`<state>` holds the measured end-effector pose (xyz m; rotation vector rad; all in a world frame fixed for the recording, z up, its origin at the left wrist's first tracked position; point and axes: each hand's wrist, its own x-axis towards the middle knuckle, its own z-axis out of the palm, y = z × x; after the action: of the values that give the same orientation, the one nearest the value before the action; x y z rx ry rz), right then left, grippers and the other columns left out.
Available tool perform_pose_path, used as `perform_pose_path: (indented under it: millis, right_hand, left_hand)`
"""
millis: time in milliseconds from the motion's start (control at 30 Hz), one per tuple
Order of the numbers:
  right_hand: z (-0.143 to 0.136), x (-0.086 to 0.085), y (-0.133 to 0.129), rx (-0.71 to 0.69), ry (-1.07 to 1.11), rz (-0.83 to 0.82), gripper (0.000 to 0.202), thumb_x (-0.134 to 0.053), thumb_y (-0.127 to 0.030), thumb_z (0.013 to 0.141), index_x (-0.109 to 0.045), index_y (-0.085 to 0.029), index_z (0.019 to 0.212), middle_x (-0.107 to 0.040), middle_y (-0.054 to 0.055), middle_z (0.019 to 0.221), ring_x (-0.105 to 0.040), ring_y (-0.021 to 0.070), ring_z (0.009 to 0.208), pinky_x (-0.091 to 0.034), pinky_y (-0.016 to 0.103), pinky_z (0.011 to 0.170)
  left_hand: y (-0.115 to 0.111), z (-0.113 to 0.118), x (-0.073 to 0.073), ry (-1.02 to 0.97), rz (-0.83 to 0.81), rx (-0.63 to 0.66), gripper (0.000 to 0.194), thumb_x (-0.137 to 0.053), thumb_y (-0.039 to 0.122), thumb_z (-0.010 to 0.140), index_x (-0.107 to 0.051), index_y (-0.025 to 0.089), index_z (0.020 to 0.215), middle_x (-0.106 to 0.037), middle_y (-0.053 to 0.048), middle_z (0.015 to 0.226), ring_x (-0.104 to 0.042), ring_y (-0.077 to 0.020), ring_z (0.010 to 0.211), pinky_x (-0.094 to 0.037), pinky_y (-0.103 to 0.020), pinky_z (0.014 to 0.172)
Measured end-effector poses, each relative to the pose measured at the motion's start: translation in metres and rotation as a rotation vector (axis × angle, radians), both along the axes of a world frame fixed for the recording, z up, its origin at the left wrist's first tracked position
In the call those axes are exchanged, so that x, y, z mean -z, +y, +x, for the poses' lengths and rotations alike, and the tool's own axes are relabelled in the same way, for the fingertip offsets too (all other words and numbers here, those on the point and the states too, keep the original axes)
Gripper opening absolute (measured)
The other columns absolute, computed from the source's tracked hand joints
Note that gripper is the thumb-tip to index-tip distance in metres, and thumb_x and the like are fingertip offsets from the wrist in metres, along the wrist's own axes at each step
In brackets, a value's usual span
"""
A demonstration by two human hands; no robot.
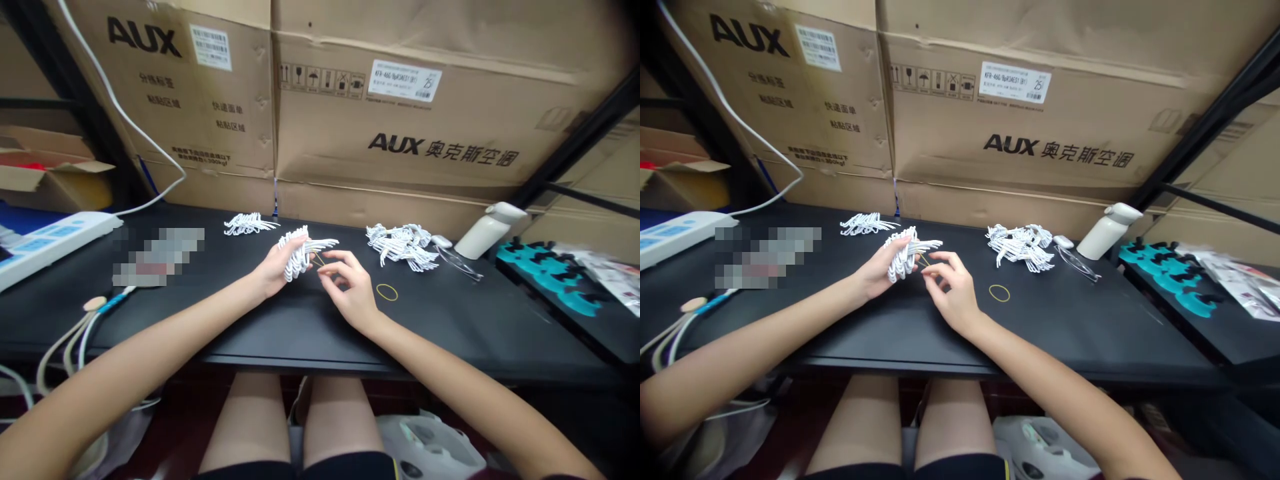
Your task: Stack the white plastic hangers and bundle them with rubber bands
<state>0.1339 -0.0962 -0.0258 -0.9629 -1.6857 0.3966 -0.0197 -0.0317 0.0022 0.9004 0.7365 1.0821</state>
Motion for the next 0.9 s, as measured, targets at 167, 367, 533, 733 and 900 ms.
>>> perform_pose_path:
  millis: [167,367,533,733,900]
  right_hand:
    - [0.004,0.007,0.009,0.05,-0.096,0.031,0.017,-0.059,-0.022,0.084,-0.068,-0.023,0.098,-0.059,0.003,0.083,-0.053,0.0118,0.06,-0.047,0.026,0.052]
    - [0.009,0.006,0.01,0.142,-0.389,0.283,0.015,-0.055,-0.017,0.087,-0.069,-0.022,0.083,-0.061,0.009,0.092,-0.055,0.0206,0.087,-0.05,0.035,0.075]
    - [0.011,0.003,0.005,0.158,-0.435,0.433,0.011,-0.06,-0.016,0.084,-0.067,-0.024,0.086,-0.059,0.011,0.115,-0.049,0.0274,0.11,-0.045,0.05,0.092]
    - [0.007,-0.001,0.005,-0.257,-0.478,0.381,0.015,-0.048,-0.012,0.09,-0.059,-0.021,0.094,-0.065,0.008,0.093,-0.06,0.0202,0.096,-0.05,0.038,0.086]
    - [0.006,-0.002,0.002,-0.24,-0.329,0.212,0.012,-0.045,-0.019,0.093,-0.056,-0.022,0.096,-0.066,0.006,0.086,-0.064,0.017,0.081,-0.052,0.031,0.076]
  left_hand:
    - [-0.002,0.001,0.001,0.021,-0.034,0.035,0.013,-0.065,0.025,0.08,-0.064,0.013,0.083,-0.068,-0.004,0.072,-0.065,-0.013,0.061,-0.055,-0.022,0.052]
    - [-0.004,0.002,0.001,0.026,-0.04,0.059,0.014,-0.066,0.025,0.079,-0.064,0.012,0.082,-0.07,-0.006,0.074,-0.065,-0.0129,0.061,-0.056,-0.023,0.055]
    - [-0.002,-0.001,-0.002,0.006,-0.029,-0.012,0.014,-0.067,0.026,0.079,-0.063,0.014,0.085,-0.069,-0.003,0.074,-0.065,-0.0123,0.061,-0.056,-0.023,0.056]
    - [-0.004,0.001,-0.001,0.001,-0.049,0.02,0.015,-0.066,0.025,0.078,-0.063,0.013,0.087,-0.071,-0.006,0.078,-0.069,-0.0183,0.067,-0.057,-0.027,0.058]
    - [-0.005,0.0,0.002,0.067,0.014,0.102,0.022,-0.066,0.033,0.077,-0.062,0.012,0.08,-0.067,-0.006,0.063,-0.065,-0.0179,0.054,-0.052,-0.025,0.046]
